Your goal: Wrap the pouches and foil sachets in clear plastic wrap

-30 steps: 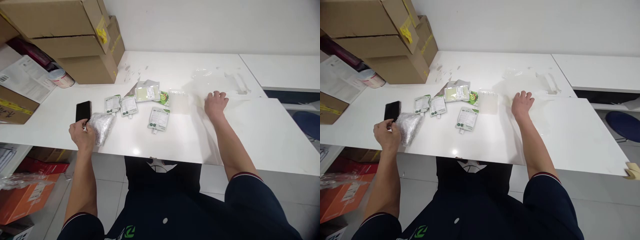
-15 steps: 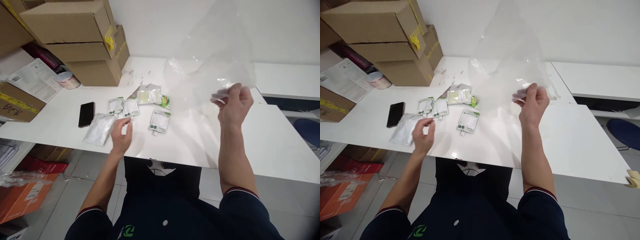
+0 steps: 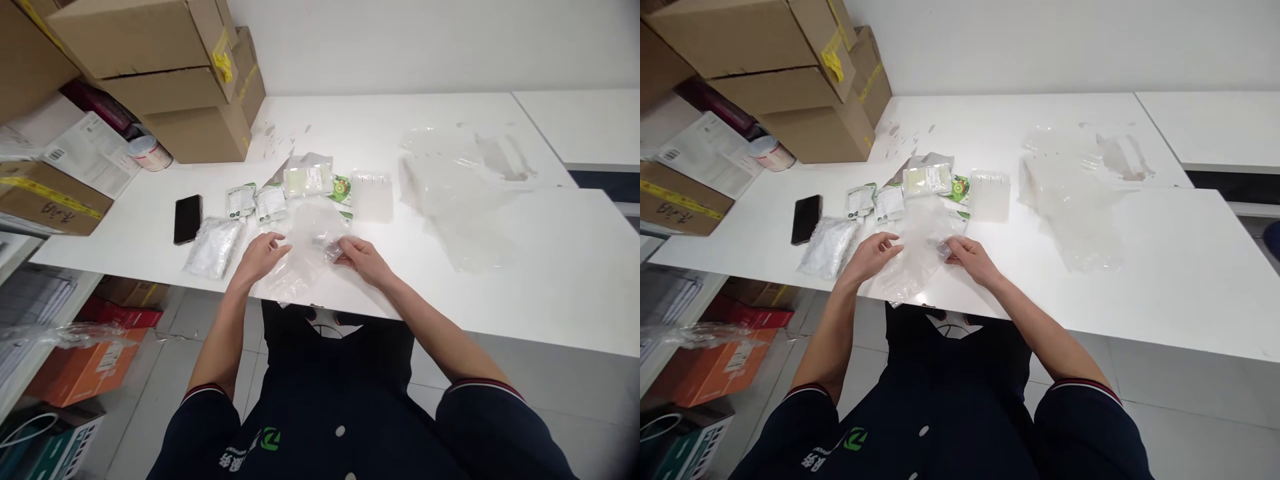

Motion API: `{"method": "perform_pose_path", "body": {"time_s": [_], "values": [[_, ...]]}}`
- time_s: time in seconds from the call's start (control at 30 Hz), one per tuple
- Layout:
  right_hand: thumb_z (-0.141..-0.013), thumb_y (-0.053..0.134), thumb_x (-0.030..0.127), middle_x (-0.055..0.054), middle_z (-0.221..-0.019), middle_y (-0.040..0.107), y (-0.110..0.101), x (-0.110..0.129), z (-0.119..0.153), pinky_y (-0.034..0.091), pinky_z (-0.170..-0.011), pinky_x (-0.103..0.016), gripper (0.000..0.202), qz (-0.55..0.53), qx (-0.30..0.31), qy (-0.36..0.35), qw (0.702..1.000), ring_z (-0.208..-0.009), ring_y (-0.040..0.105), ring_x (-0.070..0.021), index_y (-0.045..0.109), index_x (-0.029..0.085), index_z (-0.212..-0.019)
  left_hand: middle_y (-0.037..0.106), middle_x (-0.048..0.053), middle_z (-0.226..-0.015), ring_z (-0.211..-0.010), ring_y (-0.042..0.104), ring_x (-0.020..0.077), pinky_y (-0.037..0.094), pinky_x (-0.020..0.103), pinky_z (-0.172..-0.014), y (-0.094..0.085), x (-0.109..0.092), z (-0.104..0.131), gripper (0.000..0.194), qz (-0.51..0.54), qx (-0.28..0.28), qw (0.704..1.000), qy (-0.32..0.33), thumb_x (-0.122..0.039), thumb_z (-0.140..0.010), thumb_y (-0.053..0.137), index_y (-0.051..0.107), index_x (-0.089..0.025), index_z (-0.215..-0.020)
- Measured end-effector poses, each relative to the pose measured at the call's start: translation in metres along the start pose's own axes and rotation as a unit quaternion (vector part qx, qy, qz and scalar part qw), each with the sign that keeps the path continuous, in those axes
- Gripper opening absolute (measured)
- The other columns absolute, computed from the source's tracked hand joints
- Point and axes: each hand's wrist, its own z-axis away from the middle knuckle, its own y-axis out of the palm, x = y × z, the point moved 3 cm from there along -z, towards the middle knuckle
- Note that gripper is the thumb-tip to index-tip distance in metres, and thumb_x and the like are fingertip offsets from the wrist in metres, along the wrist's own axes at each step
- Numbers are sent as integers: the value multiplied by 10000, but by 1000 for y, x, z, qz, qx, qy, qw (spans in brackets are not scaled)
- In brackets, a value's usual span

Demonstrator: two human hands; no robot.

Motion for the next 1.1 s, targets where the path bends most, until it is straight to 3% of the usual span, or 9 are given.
{"method": "perform_pose_path", "body": {"time_s": [0.17, 0.23, 0.37, 0.47, 0.6, 0.7, 0.8, 0.93, 1.1], "values": [[-878, 579, 548, -67, -1252, 654, 5, 29, 1, 523, -990, -441, 457, 231, 161, -46, 958, -1135, 614, -232, 664, 248, -1213, 655, 46, -876, -731, 583, 172, 431, 275, -619, 7, 13, -3, 515, 13, 57, 998, -28, -553, -753, 698, 645, -216, -1139], [-838, 662, 431, -80, -1423, 550, -3, 38, -1, 458, -1057, -502, 493, 418, 205, -83, 881, -1282, 518, -289, 618, 258, -1298, 624, 25, -785, -695, 555, 153, 420, 272, -619, 7, 15, -7, 326, 17, 63, 998, -24, -510, -798, 649, 659, -195, -879], [-872, 566, 166, -127, -1516, 461, -25, 29, -19, 333, -1124, -570, 391, 711, 91, -158, 679, -1405, 383, -350, 647, 185, -1254, 650, 31, -914, -812, 580, 161, 446, 280, -693, -15, 0, -7, 225, -24, -35, 997, 58, -423, -869, 570, 583, -204, -820], [-942, 431, 115, -114, -1431, 563, -24, 14, -31, 381, -1097, -478, 422, 751, 55, -256, 606, -1363, 457, -295, 603, 169, -1325, 657, 25, -897, -781, 591, 158, 436, 287, -681, -43, -27, 3, 176, -93, -146, 979, 107, -393, -938, 498, 559, -228, -945], [-982, 380, 163, -104, -1101, 741, -22, 22, -19, 500, -904, -366, 346, 716, -65, -327, 613, -1060, 654, -231, 688, 162, -1140, 592, 27, -737, -763, 594, 178, 424, 337, -740, -78, -71, 21, 229, -202, -355, 897, 167, -384, -985, 436, 579, -216, -924], [-1001, 358, 217, -89, -973, 755, -30, 41, 7, 531, -795, -335, 339, 665, -158, -321, 656, -933, 673, -212, 690, 175, -1055, 618, 53, -787, -822, 611, 199, 414, 380, -784, -82, -93, 26, 288, -228, -425, 847, 223, -367, -1006, 386, 608, -206, -920], [-968, 407, 197, -107, -1207, 701, -29, 45, 16, 528, -907, -374, 340, 692, -84, -279, 661, -1139, 619, -247, 638, 158, -1214, 663, 69, -875, -857, 618, 225, 395, 409, -776, -66, -102, 17, 271, -214, -379, 864, 252, -364, -1001, 399, 630, -240, -930], [-871, 433, 71, -99, -1564, 404, -15, 34, -19, 376, -1108, -512, 615, 780, 49, -196, 593, -1425, 366, -328, 424, 158, -1480, 675, 56, -836, -836, 589, 220, 370, 430, -789, -53, -100, -2, 272, -214, -358, 872, 255, -341, -1002, 408, 630, -242, -880], [-864, 448, 94, -60, -1583, 377, 13, 26, -77, 310, -1079, -594, 687, 805, 128, -175, 553, -1430, 308, -372, 351, 258, -1524, 585, 39, -783, -953, 560, 229, 339, 438, -905, -80, -79, -19, 295, -202, -391, 872, 215, -405, -1010, 397, 605, -221, -911]]}}
